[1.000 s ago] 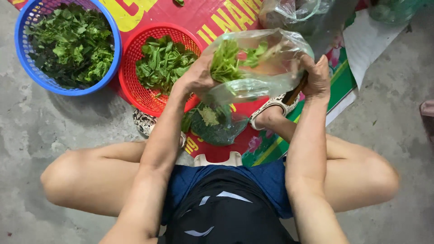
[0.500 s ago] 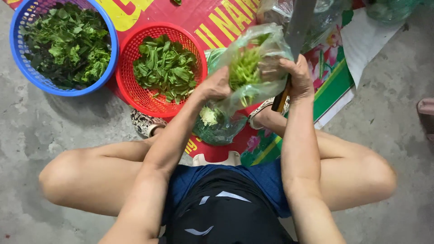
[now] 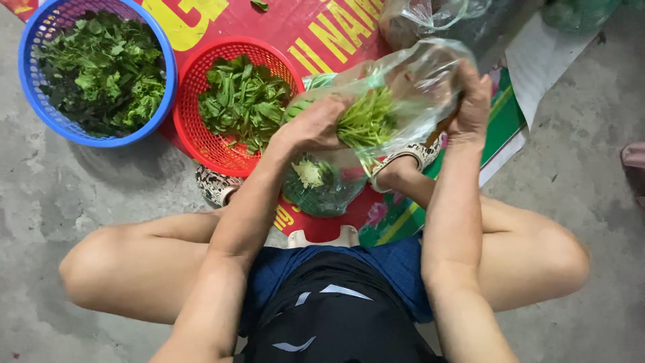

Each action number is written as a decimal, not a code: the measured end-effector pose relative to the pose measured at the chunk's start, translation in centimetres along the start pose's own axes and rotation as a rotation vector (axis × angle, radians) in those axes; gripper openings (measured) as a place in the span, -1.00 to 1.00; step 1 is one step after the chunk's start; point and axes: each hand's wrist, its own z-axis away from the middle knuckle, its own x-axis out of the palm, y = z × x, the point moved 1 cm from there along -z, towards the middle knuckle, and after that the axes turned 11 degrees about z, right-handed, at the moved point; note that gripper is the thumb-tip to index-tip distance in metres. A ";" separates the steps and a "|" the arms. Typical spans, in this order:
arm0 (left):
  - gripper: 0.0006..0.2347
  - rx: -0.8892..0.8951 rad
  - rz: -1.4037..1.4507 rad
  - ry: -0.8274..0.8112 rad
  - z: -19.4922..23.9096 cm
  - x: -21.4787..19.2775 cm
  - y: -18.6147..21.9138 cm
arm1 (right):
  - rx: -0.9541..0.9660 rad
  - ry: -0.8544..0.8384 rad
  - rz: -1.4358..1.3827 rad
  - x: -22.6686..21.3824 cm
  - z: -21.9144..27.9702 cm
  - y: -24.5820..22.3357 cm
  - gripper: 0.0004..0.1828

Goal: Chopping and sorting various leafy green vegetables and scallions on the floor.

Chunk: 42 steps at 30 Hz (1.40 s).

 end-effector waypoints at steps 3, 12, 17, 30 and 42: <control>-0.63 -0.062 -0.098 -0.049 0.2 -0.7 2.3 | -0.041 0.116 -0.105 -2.2 -0.5 0.5 -0.68; -0.84 -0.146 -0.583 -0.171 1.4 7.0 -3.8 | -0.035 0.054 -0.067 -0.1 -0.3 0.4 -0.72; -0.63 -0.080 -0.087 -0.262 0.3 2.8 2.7 | 0.043 0.198 0.334 -4.5 -2.0 5.3 -0.76; -0.61 -0.026 -0.098 0.598 4.7 -7.6 -2.7 | 0.235 -0.003 0.798 -4.2 -0.6 8.8 -0.65; -0.74 0.139 1.361 0.987 10.3 -12.6 -3.9 | 0.243 0.027 0.917 -4.6 -0.6 12.0 -0.70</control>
